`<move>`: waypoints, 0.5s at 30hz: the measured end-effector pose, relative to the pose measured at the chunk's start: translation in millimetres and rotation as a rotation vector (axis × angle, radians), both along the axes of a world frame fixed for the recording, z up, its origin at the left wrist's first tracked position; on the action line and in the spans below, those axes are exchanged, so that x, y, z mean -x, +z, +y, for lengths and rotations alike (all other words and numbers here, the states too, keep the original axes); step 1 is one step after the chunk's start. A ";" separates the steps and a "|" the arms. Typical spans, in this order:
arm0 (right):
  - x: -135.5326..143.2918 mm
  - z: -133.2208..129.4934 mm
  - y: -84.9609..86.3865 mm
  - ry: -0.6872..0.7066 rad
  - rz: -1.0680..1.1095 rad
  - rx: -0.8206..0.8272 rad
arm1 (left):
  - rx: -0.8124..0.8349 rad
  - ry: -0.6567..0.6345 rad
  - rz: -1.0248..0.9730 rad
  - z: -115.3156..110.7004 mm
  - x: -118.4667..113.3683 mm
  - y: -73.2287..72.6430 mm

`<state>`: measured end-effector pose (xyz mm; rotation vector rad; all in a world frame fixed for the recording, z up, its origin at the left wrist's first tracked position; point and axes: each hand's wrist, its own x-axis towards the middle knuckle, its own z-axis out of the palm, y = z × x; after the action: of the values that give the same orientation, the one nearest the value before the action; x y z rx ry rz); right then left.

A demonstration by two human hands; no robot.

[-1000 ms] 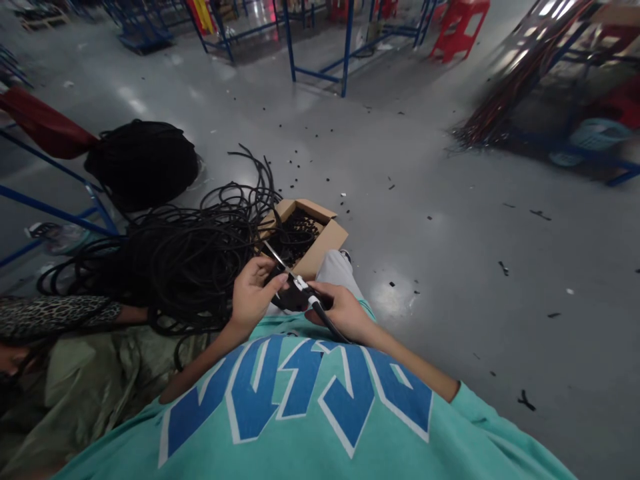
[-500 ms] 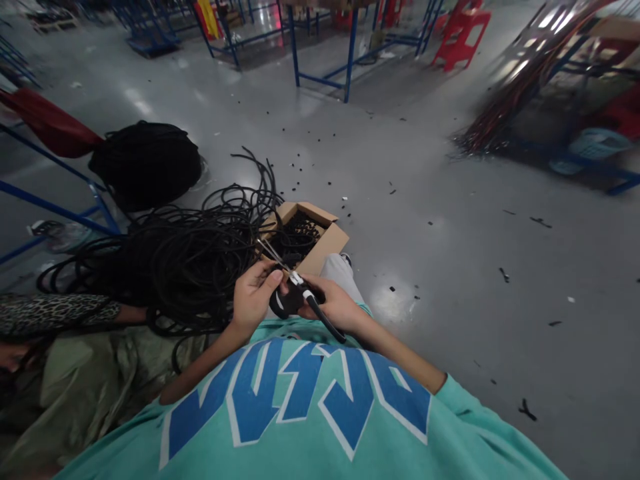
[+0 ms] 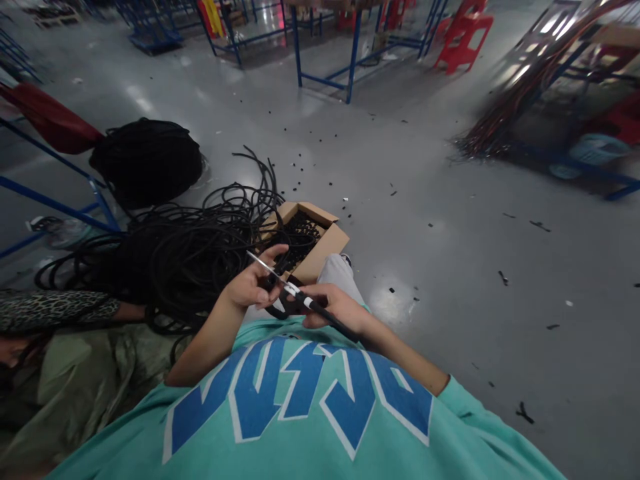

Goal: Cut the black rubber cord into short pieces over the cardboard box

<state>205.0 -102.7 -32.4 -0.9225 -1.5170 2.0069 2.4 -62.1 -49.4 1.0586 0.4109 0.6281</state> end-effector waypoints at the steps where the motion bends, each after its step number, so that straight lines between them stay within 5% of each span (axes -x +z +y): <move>1: 0.2 -0.4 -1.7 0.019 0.006 0.013 | -0.005 -0.086 0.004 3.8 3.5 -1.5; 5: -0.4 -2.1 -9.9 0.000 0.029 0.020 | -0.057 -0.155 0.078 12.5 7.9 -2.2; 15: -1.2 -6.1 -5.5 -0.091 -0.047 0.078 | -0.077 0.109 0.275 10.0 10.0 7.9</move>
<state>206.2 -108.8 -37.9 -1.0572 -1.4032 2.0046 -7.6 -52.1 -41.4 1.2070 0.6917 0.6007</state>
